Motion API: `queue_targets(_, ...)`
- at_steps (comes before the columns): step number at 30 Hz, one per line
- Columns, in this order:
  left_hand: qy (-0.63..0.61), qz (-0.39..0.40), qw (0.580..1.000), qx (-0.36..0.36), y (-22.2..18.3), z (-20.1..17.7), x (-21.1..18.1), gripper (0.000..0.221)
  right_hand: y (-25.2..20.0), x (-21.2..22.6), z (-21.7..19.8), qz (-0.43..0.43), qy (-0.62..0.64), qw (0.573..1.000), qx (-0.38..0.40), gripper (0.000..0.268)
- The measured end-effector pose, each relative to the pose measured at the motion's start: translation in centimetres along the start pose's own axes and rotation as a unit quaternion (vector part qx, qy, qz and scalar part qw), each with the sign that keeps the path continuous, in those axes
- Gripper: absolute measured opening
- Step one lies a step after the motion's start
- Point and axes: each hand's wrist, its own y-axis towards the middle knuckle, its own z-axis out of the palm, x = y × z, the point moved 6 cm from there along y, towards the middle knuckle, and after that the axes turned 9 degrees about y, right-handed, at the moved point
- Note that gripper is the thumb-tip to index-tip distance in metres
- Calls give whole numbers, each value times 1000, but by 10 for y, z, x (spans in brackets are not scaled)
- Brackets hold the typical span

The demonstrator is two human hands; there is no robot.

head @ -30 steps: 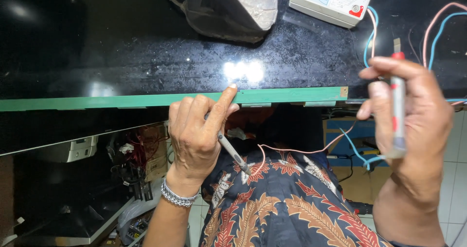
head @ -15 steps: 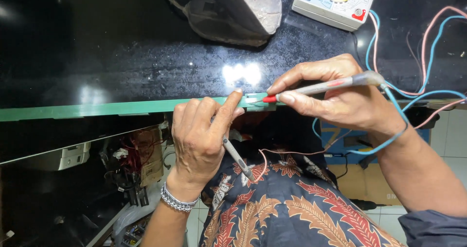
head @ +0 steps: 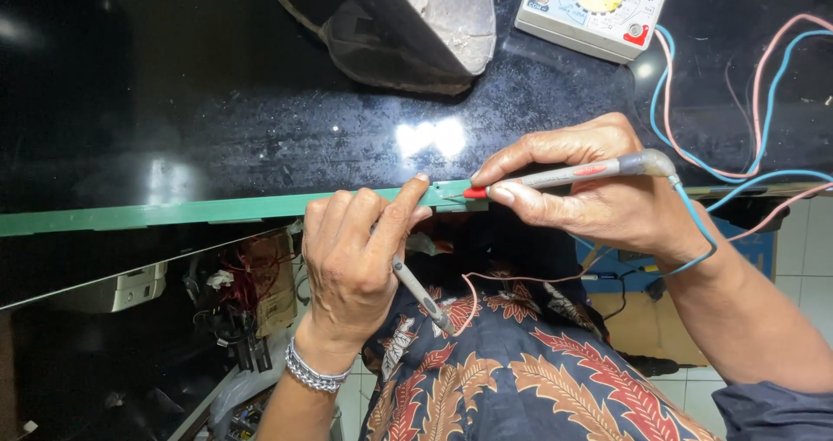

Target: Using a multimeter probe to check electrical continuity and voltages at various points on a circuit board.

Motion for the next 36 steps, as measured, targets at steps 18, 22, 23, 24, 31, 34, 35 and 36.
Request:
queue_targets(18,13,-1,1000,5,-1,2,1,20,1,-2,0,8,-4,1000,-5,22)
queue_targets(22,8,3,1000,3,-1,1,1,19,1,-3,0,6,12,1000,4,22)
queue_targets(23,8,2,1000,3,0,1,1,19,1,-3,0,1,1,1000,0,22)
queue_targets(24,8,2,1000,2,0,1,1,19,1,-2,0,-5,-9,1000,-5,22)
queue_targets(31,8,2,1000,3,-1,2,1,20,0,-3,0,-6,-12,1000,-8,22)
queue_targets(34,5,3,1000,4,-1,2,1,20,1,-2,0,5,0,1000,4,23)
queue_targets(35,6,2,1000,5,-1,2,1,21,1,-1,0,2,-1,1000,-2,24)
queue_targets(36,7,2,1000,5,-1,2,1,21,1,0,0,-2,-2,1000,-8,24)
